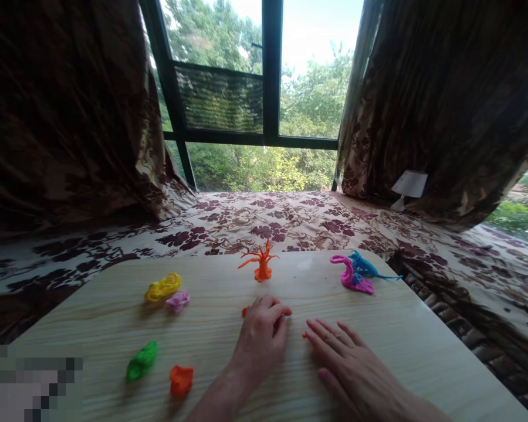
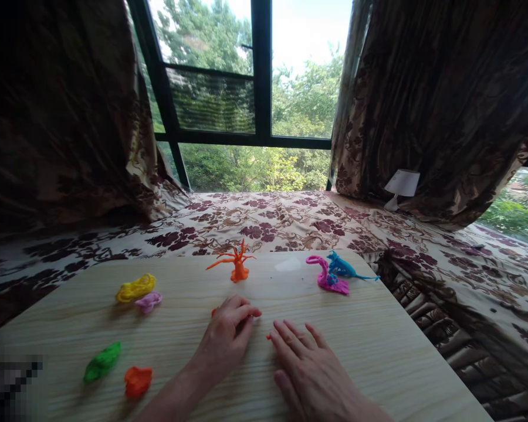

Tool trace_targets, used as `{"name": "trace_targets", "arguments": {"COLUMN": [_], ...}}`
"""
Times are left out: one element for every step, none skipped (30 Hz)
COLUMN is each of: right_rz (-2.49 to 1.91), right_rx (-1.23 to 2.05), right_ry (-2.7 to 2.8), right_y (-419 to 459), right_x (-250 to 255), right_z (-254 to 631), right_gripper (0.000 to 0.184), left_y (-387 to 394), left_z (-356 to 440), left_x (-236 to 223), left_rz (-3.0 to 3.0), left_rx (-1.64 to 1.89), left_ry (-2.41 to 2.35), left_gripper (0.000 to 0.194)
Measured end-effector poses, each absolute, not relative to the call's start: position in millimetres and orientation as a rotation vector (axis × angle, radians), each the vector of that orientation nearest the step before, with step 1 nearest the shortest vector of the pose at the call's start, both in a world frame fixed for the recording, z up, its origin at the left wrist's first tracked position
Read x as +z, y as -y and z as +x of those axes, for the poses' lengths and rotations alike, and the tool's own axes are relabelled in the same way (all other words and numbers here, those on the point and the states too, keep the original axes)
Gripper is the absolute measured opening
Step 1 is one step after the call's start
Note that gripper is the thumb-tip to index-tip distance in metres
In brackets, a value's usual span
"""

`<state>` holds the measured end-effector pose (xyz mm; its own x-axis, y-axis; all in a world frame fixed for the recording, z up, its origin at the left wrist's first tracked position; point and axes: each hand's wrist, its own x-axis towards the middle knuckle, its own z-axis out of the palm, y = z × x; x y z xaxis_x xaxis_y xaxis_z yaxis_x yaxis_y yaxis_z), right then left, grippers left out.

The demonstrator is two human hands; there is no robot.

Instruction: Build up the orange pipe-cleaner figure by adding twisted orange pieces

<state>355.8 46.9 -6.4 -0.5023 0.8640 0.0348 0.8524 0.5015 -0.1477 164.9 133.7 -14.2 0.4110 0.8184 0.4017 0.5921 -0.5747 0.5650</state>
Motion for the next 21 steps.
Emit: {"name": "trace_targets", "arguments": {"right_rz": [-1.528, -1.546, -1.554, -1.56, -1.57, -1.585, -1.605, -1.625, -1.641, -1.651, -1.653, -1.647, -1.642, -1.644, -1.653, -1.664, -1.678, -1.693, -1.703, -1.707, -1.706], "right_rx": [0.172, 0.178, 0.191, 0.205, 0.213, 0.21, 0.195, 0.172, 0.148, 0.129, 0.121, 0.125, 0.138, 0.153, 0.163, 0.168, 0.165, 0.157, 0.145, 0.133, 0.12], "right_ry": [2.59, 2.552, 2.529, 2.517, 2.509, 2.5, 2.489, 2.478, 2.468, 2.463, 2.467, 2.482, 2.5, 2.511, 2.509, 2.502, 2.487, 2.47, 2.458, 2.458, 2.467], "right_y": [-49, -51, -52, -53, -54, -54, -54, -53, -52, -52, -52, -52, -52, -53, -54, -56, -58, -59, -61, -62, -62], "right_x": [-2, 2, 5, 8, 9, 9, 9, 8, 6, 5, 2, 0, -2, -5, -7, -9, -10, -11, -12, -12, -12], "right_z": [357, 357, 359, 360, 362, 364, 366, 367, 368, 369, 369, 368, 367, 365, 364, 362, 360, 359, 359, 359, 359], "right_gripper": [0.048, 0.047, 0.046, 0.046, 0.045, 0.044, 0.044, 0.043, 0.043, 0.043, 0.046, 0.05, 0.056, 0.061, 0.065, 0.067, 0.067, 0.066, 0.064, 0.063, 0.062], "left_y": [-134, -134, -134, -135, -135, -135, -135, -135, -135, -135, -135, -135, -135, -136, -136, -136, -136, -136, -136, -136, -136], "left_z": [165, 165, 165, 165, 165, 165, 165, 165, 165, 165, 165, 165, 165, 165, 165, 165, 165, 165, 165, 166, 166], "left_x": [-14, -14, -14, -15, -15, -16, -16, -17, -17, -17, -17, -17, -17, -17, -16, -16, -16, -16, -16, -16, -16], "left_rz": [2.339, 2.34, 2.342, 2.344, 2.345, 2.347, 2.348, 2.348, 2.348, 2.348, 2.348, 2.349, 2.35, 2.353, 2.355, 2.358, 2.36, 2.362, 2.363, 2.364, 2.364], "left_rx": [0.944, 0.943, 0.944, 0.946, 0.949, 0.951, 0.954, 0.956, 0.955, 0.956, 0.956, 0.959, 0.96, 0.959, 0.956, 0.952, 0.946, 0.941, 0.936, 0.934, 0.933], "left_ry": [-1.214, -1.208, -1.203, -1.202, -1.203, -1.204, -1.204, -1.203, -1.201, -1.198, -1.196, -1.194, -1.191, -1.189, -1.189, -1.19, -1.191, -1.193, -1.194, -1.195, -1.194], "left_gripper": [0.022, 0.022, 0.022, 0.022, 0.022, 0.022, 0.022, 0.023, 0.023, 0.022, 0.022, 0.022, 0.022, 0.022, 0.022, 0.022, 0.022, 0.022, 0.022, 0.022, 0.022]}}
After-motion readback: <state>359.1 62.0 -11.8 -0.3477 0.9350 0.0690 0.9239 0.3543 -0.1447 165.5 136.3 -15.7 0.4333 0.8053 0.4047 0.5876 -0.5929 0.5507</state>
